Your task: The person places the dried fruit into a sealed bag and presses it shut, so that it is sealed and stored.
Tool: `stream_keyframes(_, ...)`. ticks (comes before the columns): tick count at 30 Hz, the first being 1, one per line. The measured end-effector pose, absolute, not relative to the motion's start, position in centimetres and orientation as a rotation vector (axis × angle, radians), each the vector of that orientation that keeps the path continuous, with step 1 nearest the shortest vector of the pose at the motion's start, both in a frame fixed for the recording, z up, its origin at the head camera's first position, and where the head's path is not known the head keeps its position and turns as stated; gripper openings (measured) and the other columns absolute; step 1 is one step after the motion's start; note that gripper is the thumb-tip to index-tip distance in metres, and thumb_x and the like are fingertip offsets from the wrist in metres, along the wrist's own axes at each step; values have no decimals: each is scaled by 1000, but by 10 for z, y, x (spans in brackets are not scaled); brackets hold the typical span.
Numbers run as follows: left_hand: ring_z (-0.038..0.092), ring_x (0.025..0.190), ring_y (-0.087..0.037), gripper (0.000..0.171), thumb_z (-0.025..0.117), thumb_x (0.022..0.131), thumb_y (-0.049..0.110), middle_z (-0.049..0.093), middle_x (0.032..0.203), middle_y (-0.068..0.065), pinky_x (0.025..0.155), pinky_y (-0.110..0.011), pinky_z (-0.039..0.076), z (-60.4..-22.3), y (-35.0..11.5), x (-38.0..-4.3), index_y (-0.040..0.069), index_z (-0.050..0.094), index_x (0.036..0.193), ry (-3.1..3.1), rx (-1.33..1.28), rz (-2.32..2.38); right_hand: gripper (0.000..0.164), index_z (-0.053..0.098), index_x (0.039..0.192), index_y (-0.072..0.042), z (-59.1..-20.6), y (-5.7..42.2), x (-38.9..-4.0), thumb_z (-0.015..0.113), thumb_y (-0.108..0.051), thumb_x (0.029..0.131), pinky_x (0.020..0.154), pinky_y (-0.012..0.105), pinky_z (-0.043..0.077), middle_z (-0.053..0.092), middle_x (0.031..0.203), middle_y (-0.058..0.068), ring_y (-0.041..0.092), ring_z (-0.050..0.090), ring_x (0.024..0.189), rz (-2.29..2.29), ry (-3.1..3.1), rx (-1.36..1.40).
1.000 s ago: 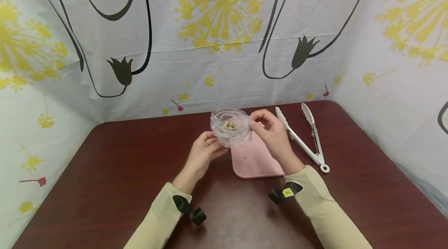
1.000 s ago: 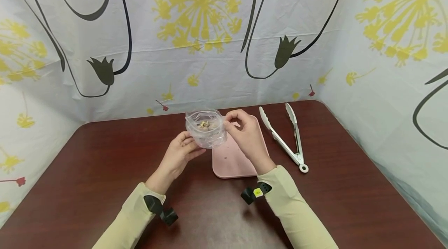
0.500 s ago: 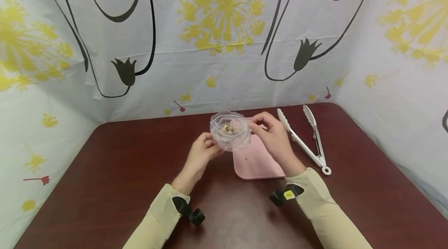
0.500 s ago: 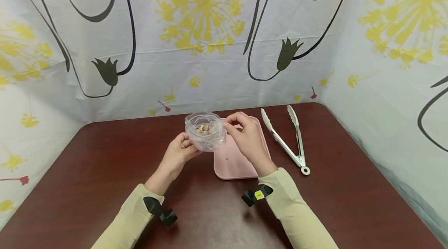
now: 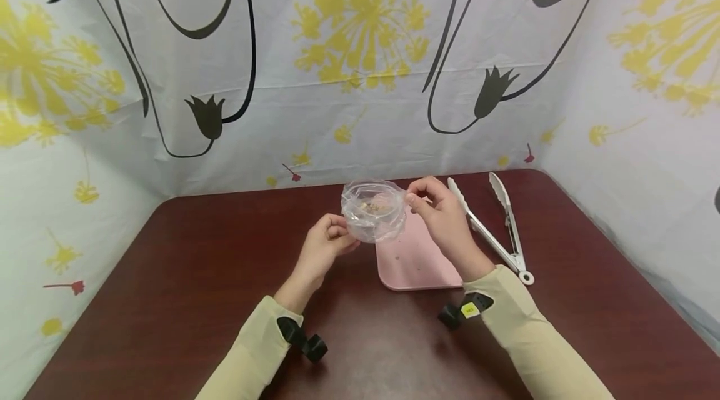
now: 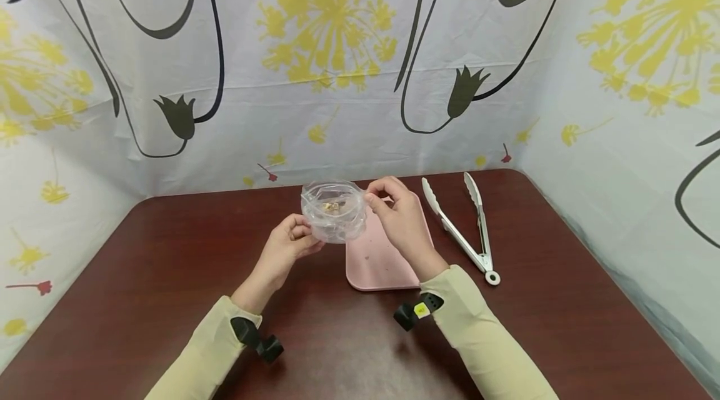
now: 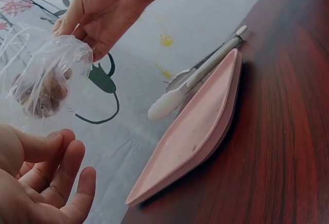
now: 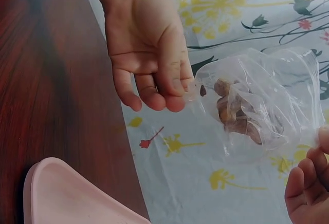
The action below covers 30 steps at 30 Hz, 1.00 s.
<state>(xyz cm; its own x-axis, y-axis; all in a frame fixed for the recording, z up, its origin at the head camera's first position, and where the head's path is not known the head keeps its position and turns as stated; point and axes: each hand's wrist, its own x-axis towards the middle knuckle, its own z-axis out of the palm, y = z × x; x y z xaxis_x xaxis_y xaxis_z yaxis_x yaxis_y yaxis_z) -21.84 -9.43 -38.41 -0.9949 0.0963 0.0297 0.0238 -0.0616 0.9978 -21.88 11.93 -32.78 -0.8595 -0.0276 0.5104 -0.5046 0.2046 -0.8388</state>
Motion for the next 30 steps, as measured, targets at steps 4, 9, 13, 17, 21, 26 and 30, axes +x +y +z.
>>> stream_keyframes(4,68,78,-24,20,62,85,-9,63,77,-6,83,-49,53,-385,-95,-218,-5,55,103,2188,138,2223,1,61,90,4,-325,120,-218,61,3,90,67,20,48,56,84,-4,8,53,78,1681,-2099,477)
stream_keyframes(9,69,82,-27,19,63,85,-7,66,79,-9,78,-39,56,-385,-96,-217,-5,59,103,2315,157,2150,1,62,89,0,-320,119,-219,61,0,90,69,20,47,58,88,6,8,54,79,1667,-2089,455)
stream_keyframes(13,68,82,-26,16,64,85,-5,68,81,-11,75,-34,56,-384,-97,-216,-3,60,101,2386,168,2093,4,61,88,2,-315,118,-221,62,-2,90,69,19,48,57,88,7,7,56,78,1648,-2069,457)
stream_keyframes(17,68,84,-31,16,65,84,-5,69,82,-13,74,-34,55,-384,-97,-216,-3,61,99,2428,187,2061,5,61,87,2,-309,118,-223,62,-2,90,69,19,48,56,85,4,6,56,76,1647,-2053,456)
stream_keyframes(21,67,87,-33,15,65,84,-5,69,83,-15,71,-27,52,-384,-98,-217,-3,61,98,2439,194,2049,4,61,87,1,-302,117,-226,61,-1,91,71,18,48,56,86,4,6,56,77,1635,-2058,458)
stream_keyframes(26,66,91,-37,14,64,85,-6,68,82,-14,68,-23,49,-386,-99,-218,-4,62,98,2454,176,2037,8,61,90,4,-294,116,-229,61,-4,91,69,19,49,55,85,1,6,55,75,1613,-2078,456)
stream_keyframes(30,66,92,-39,13,63,85,-6,66,79,-10,68,-24,49,-388,-101,-217,-5,62,98,2458,151,2026,11,60,90,5,-289,117,-230,61,-6,92,66,18,46,54,82,-5,7,52,73,1630,-2072,430)
